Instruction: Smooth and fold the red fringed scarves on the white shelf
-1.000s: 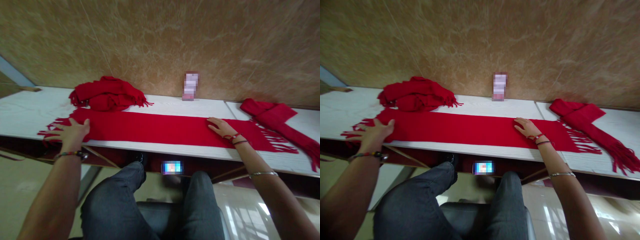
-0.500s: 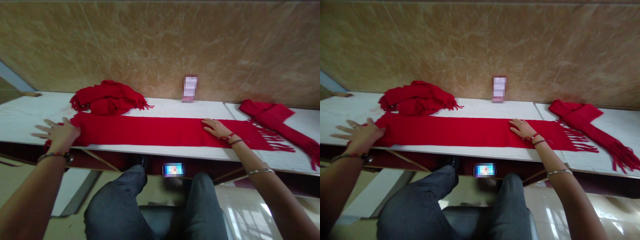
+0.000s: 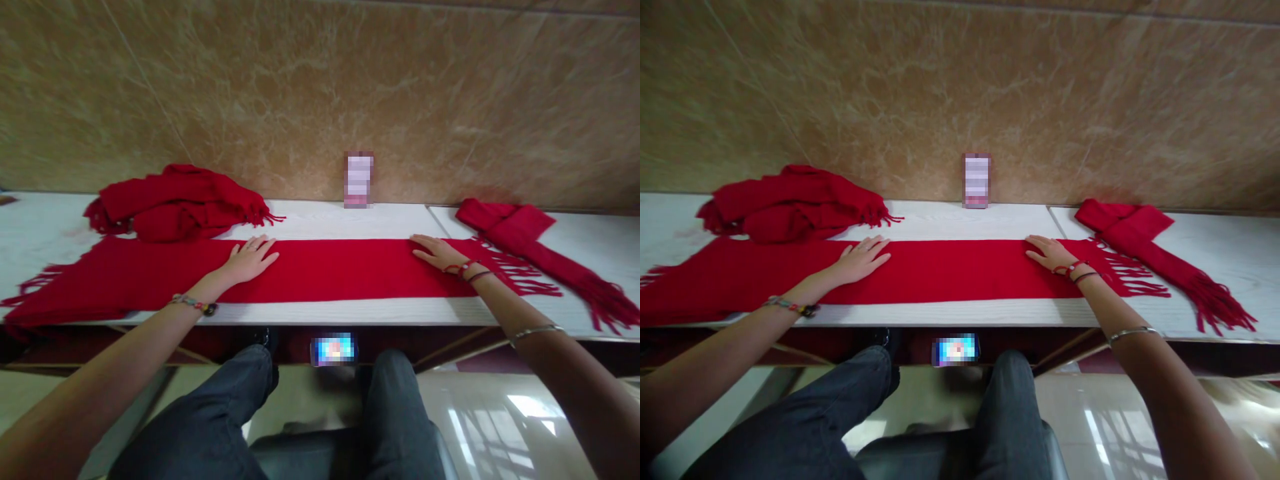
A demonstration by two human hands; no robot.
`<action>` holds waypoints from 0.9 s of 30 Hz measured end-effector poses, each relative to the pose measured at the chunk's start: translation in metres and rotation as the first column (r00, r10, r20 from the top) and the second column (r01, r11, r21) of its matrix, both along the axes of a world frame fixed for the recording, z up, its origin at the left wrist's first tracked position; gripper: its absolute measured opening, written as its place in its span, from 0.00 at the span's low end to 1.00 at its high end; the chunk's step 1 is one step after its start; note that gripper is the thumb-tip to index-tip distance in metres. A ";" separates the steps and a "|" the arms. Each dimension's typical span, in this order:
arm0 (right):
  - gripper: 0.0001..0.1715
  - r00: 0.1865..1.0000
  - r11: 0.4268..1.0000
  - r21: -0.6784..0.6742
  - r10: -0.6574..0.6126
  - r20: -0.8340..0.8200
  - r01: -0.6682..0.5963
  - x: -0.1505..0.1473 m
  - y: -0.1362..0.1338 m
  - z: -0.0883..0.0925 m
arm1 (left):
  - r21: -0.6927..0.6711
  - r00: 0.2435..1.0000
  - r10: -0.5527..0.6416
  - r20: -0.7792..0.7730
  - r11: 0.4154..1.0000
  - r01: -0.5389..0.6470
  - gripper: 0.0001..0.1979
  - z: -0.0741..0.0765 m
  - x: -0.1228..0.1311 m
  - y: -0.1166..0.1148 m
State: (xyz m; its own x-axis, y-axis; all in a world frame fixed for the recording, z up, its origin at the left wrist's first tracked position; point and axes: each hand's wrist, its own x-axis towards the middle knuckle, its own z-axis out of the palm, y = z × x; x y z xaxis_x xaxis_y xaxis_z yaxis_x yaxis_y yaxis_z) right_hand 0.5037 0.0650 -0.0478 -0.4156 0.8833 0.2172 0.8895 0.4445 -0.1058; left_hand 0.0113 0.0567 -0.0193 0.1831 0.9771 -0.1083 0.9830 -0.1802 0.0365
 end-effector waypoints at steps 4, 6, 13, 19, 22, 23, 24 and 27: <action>0.24 0.994 0.997 -0.070 0.017 0.105 -0.010 0.017 0.017 0.022 | -0.050 0.997 -0.034 -0.069 0.998 0.031 0.36 0.005 -0.012 0.019; 0.21 0.980 0.987 -0.159 0.014 0.196 0.018 0.017 0.026 0.038 | -0.084 0.985 -0.156 -0.079 0.985 0.150 0.38 0.016 -0.012 0.032; 0.14 0.952 0.901 -0.409 -0.012 0.305 0.143 -0.001 0.044 0.072 | -0.226 0.930 -0.360 -0.076 0.914 0.336 0.26 0.049 0.023 0.066; 0.06 0.952 0.866 -0.480 0.015 0.307 0.141 0.001 0.046 0.073 | -0.222 0.902 -0.429 -0.041 0.884 0.411 0.19 0.052 0.044 0.073; 0.09 0.940 0.853 -0.490 -0.004 0.340 0.181 0.008 0.044 0.073 | -0.205 0.883 -0.466 -0.050 0.871 0.447 0.19 0.053 0.042 0.071; 0.10 0.933 0.852 -0.486 -0.005 0.360 0.193 0.011 0.042 0.075 | -0.193 0.879 -0.472 -0.061 0.870 0.454 0.19 0.054 0.039 0.070; 0.10 0.924 0.856 -0.477 -0.003 0.383 0.201 0.015 0.041 0.076 | -0.186 0.876 -0.476 -0.078 0.870 0.456 0.19 0.054 0.036 0.069; 0.10 0.886 0.908 -0.374 0.006 0.464 0.190 0.028 0.034 0.084 | -0.160 0.866 -0.481 -0.140 0.874 0.460 0.18 0.055 0.026 0.065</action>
